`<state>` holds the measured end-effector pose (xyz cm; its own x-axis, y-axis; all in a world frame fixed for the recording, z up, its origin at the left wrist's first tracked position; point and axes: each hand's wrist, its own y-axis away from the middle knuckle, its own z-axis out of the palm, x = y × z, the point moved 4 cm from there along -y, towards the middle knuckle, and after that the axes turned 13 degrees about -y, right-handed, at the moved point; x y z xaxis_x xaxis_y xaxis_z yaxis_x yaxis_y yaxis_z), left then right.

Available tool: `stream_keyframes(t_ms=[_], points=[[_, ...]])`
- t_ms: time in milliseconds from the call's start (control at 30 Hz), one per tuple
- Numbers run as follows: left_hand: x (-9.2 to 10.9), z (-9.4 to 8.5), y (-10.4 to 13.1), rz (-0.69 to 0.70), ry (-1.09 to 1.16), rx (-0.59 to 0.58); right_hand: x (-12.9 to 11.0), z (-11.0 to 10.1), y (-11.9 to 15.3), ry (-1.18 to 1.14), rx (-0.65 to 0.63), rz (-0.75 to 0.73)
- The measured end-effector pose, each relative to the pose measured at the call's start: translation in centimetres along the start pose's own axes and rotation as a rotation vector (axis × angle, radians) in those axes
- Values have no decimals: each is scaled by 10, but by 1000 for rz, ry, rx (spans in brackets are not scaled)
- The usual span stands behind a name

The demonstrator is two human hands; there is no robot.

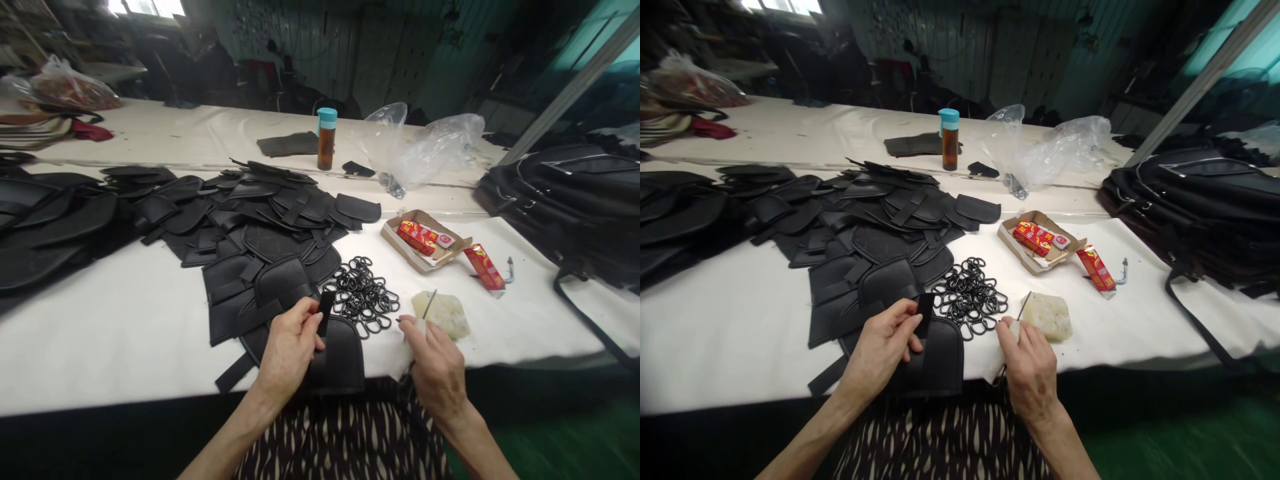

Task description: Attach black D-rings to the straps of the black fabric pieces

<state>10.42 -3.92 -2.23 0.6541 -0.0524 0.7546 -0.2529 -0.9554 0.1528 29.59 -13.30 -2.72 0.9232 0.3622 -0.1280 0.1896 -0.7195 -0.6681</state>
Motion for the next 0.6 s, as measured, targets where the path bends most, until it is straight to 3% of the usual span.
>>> stream_keyframes(t_ms=[67, 233, 400, 600], points=[[-3, 4, 0, -43, 114, -28, -3, -2, -2, -135, 82, 52], [-5, 13, 2, 44, 129, -7, -14, 12, -29, -412, 173, 132], [-1, 12, 3, 60, 95, 23, -34, 25, -59, -361, 161, -4], [4, 8, 4, 111, 45, 31, -38, 29, -69, -271, 117, -130]])
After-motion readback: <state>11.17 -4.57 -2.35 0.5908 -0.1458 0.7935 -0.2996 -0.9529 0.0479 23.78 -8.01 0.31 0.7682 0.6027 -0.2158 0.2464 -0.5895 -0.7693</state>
